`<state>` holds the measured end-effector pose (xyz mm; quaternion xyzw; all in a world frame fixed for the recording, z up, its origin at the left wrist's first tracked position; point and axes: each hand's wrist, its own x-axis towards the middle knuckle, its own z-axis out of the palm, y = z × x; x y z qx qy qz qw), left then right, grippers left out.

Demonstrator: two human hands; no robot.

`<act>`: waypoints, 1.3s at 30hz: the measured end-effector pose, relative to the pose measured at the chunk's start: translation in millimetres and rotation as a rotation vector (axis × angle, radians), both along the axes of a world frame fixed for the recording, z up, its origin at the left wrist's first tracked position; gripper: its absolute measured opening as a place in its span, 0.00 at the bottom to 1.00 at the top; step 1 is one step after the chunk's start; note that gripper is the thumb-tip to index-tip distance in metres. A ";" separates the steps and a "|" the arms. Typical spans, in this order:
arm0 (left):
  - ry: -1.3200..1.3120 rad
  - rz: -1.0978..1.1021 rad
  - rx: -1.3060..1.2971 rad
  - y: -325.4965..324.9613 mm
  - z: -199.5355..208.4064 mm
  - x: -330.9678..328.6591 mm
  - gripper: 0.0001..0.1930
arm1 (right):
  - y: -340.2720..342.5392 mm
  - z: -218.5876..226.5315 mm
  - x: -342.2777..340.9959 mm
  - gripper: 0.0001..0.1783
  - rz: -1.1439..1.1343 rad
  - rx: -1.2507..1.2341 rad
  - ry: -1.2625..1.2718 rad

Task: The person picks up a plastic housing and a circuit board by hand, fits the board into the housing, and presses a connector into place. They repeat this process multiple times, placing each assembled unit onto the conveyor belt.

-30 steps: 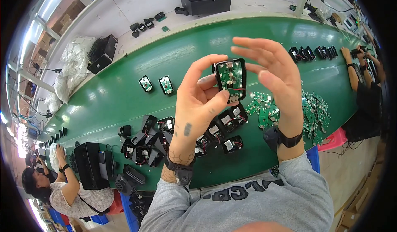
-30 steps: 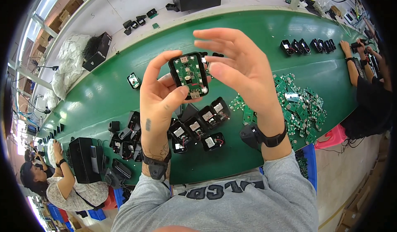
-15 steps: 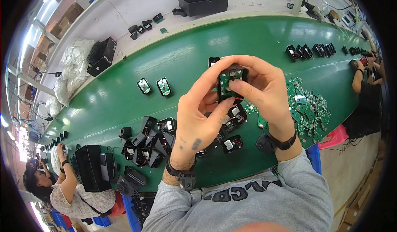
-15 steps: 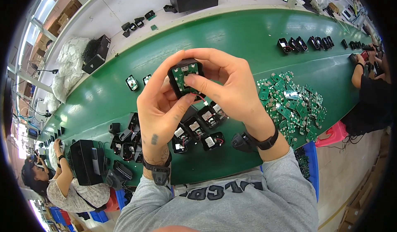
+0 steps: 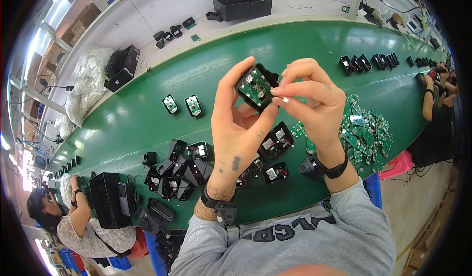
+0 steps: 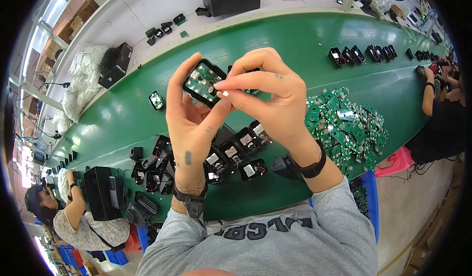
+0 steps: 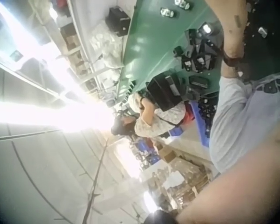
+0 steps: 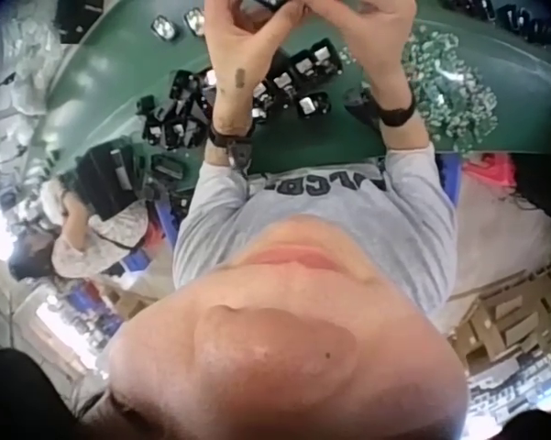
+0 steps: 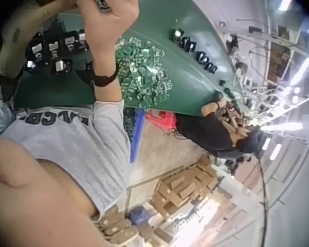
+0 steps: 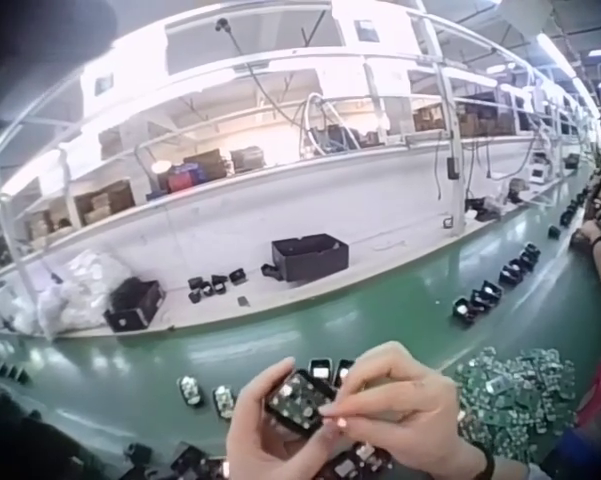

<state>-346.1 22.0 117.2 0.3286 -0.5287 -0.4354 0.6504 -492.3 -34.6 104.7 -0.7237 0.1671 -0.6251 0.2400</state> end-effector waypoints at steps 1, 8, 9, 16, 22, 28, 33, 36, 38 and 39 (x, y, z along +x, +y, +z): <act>-0.046 0.061 0.003 -1.2 -0.6 -1.1 0.33 | -0.6 0.3 2.5 0.10 0.000 -0.013 -0.023; -0.096 0.036 0.130 2.4 3.7 -1.3 0.33 | 2.5 -3.4 8.0 0.06 -0.006 0.005 -0.035; -0.043 0.029 0.102 0.1 -0.1 -1.9 0.32 | 1.4 -6.0 8.6 0.06 -0.010 0.012 -0.072; 0.266 -0.246 0.208 3.8 7.4 14.9 0.22 | 4.5 8.1 -4.6 0.06 -0.132 -0.169 0.137; 0.053 0.084 0.045 8.4 6.0 8.7 0.24 | 14.3 22.5 -5.8 0.08 -0.387 -0.282 0.418; -0.093 0.218 -0.061 7.8 -2.0 2.2 0.22 | 14.1 22.5 -5.9 0.09 -0.419 -0.292 0.448; -0.193 0.283 -0.099 6.7 -5.9 -0.3 0.24 | 11.5 21.1 -5.1 0.09 -0.411 -0.299 0.447; -0.258 0.319 -0.160 7.2 -7.8 -0.5 0.24 | 11.4 21.3 -5.4 0.09 -0.358 -0.260 0.421; -0.327 0.347 -0.180 9.2 -7.2 -1.7 0.25 | 11.6 21.5 -6.9 0.09 -0.313 -0.229 0.404; -0.397 0.374 -0.201 10.0 -6.6 -2.6 0.25 | 11.8 21.6 -8.4 0.09 -0.307 -0.226 0.431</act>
